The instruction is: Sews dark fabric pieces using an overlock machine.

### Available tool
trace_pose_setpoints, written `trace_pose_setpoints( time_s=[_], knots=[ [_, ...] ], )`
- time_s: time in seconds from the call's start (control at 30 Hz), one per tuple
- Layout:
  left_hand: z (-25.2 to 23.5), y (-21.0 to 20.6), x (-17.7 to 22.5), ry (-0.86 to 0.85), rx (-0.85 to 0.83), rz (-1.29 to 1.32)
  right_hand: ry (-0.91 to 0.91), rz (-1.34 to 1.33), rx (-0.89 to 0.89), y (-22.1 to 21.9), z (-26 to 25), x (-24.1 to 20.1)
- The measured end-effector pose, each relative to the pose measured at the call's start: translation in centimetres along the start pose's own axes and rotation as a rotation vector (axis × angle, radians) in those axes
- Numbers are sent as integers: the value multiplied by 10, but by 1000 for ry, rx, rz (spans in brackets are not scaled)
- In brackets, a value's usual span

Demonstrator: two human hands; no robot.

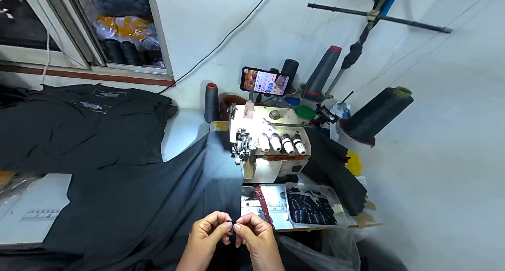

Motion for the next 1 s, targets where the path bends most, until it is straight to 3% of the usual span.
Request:
trace_pose_setpoints(
  time_s=[0.07,0.13,0.27,0.37,0.43,0.57,0.8,1.0],
  knots=[
    [-2,-2,7,-31,13,-59,25,63,-11,1,-5,-7],
    [-11,-5,29,-172,38,-254,39,136,5,6,-18,-23],
    [-40,-29,83,-504,134,-994,-39,187,144,27,-62,-59],
    [-61,-52,87,-555,114,-1333,-150,121,211,32,-90,-67],
    [-66,-57,86,-545,136,-1397,-201,75,213,31,-101,-66],
    [-74,-42,92,-430,110,-1161,-254,67,185,28,-108,-68],
    [-104,-6,92,-21,-118,-386,-479,196,84,12,-103,-68],
    [-102,-10,90,-87,-143,-406,-504,201,136,10,-109,-60]
  ],
)
Point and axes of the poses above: each hand's wrist, its own z-axis away from the middle knuckle, its own y-axis out of the back of the hand, x = y × z, the point moved 10 cm from there along -z, towards the middle knuckle, and after that the axes turned 9 degrees about -x, right-handed, at the moved point
